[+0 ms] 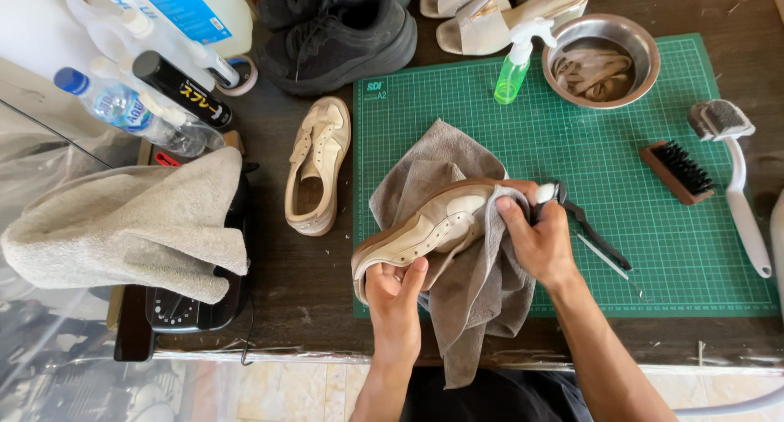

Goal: The person scrubs a beige sneaker with a small brush and wipes it with a cloth. They repeatedly dip the brush into a bowl of liquid and clean the upper and side panels of the shoe.

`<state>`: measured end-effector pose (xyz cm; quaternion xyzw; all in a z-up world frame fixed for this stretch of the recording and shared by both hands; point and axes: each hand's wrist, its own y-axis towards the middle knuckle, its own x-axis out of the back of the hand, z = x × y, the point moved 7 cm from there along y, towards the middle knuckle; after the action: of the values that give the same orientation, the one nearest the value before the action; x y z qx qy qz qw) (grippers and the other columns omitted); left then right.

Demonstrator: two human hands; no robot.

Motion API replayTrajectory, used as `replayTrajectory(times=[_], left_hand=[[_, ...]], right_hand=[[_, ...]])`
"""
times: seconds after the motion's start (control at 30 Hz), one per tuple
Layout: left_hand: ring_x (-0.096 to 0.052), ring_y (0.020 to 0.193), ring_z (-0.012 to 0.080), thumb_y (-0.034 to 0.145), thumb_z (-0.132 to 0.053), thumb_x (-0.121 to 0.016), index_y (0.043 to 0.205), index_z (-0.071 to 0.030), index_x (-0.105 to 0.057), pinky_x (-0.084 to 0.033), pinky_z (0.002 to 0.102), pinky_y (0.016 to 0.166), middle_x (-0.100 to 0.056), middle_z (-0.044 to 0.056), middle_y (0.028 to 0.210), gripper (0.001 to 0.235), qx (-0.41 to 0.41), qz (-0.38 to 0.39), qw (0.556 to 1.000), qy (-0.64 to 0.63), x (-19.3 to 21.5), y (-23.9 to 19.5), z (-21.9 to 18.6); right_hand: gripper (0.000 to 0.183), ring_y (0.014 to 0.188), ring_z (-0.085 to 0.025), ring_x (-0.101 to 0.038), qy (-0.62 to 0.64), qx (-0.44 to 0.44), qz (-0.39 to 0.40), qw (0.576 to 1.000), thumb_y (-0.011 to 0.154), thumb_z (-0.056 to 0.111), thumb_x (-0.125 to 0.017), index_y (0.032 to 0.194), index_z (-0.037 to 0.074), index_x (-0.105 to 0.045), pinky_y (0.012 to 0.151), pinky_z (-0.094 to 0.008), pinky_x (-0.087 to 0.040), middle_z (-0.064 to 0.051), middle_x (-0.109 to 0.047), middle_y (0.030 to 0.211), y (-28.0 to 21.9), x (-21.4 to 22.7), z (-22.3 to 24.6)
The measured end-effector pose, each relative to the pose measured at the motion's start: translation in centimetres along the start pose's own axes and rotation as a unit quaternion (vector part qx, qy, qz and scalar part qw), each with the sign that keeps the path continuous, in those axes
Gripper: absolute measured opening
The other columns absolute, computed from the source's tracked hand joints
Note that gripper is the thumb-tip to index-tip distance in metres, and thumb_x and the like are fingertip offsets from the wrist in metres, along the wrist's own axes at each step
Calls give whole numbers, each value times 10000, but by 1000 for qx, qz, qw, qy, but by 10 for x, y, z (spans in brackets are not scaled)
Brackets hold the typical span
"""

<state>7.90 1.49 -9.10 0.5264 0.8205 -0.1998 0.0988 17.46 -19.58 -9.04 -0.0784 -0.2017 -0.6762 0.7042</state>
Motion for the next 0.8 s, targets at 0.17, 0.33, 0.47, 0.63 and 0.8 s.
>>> replayTrajectory(times=[0.17,0.33,0.47,0.63,0.8], left_hand=[[-543,1018,221,823,-205,-784,1077,3,-633,-466,345,908,-607,104,1063,361,36,16,997,66,16,6,11],[-607,1308,252,860,-286,-737,1282,58,-659,-462,363,1124,-701,156,1322,550,18,169,980,99,-3,13,3],[-560,1318,373,841,-207,-754,1306,112,-513,-435,451,1155,-601,267,1358,613,129,180,969,-108,16,25,41],[-456,1436,327,1021,-292,-596,1521,45,-375,-389,432,1213,-487,217,1519,642,123,362,913,-142,-5,18,68],[-598,1215,388,910,-422,-604,1441,-1,-519,-500,560,1048,-595,263,1386,683,147,172,944,-241,-20,27,41]], right_hand=[[356,1001,-202,-687,16,11,-25,1000,1013,330,-560,1192,37,-656,825,-323,-549,-93,-727,1100,-5,2,-13],[382,1003,-214,-685,39,67,-33,996,1011,342,-567,1209,25,-646,835,-324,-541,-119,-719,1132,-7,2,-13],[330,898,-172,-628,82,102,-37,991,1005,292,-603,1188,18,-614,790,-302,-520,-103,-689,1062,-10,2,-13],[325,897,-186,-650,117,139,-1,983,1014,286,-583,1178,8,-604,786,-314,-532,-116,-692,1057,-9,-6,0],[267,825,-170,-627,115,112,-104,982,1055,115,-511,1189,4,-714,803,-324,-523,-127,-741,955,-11,14,22]])
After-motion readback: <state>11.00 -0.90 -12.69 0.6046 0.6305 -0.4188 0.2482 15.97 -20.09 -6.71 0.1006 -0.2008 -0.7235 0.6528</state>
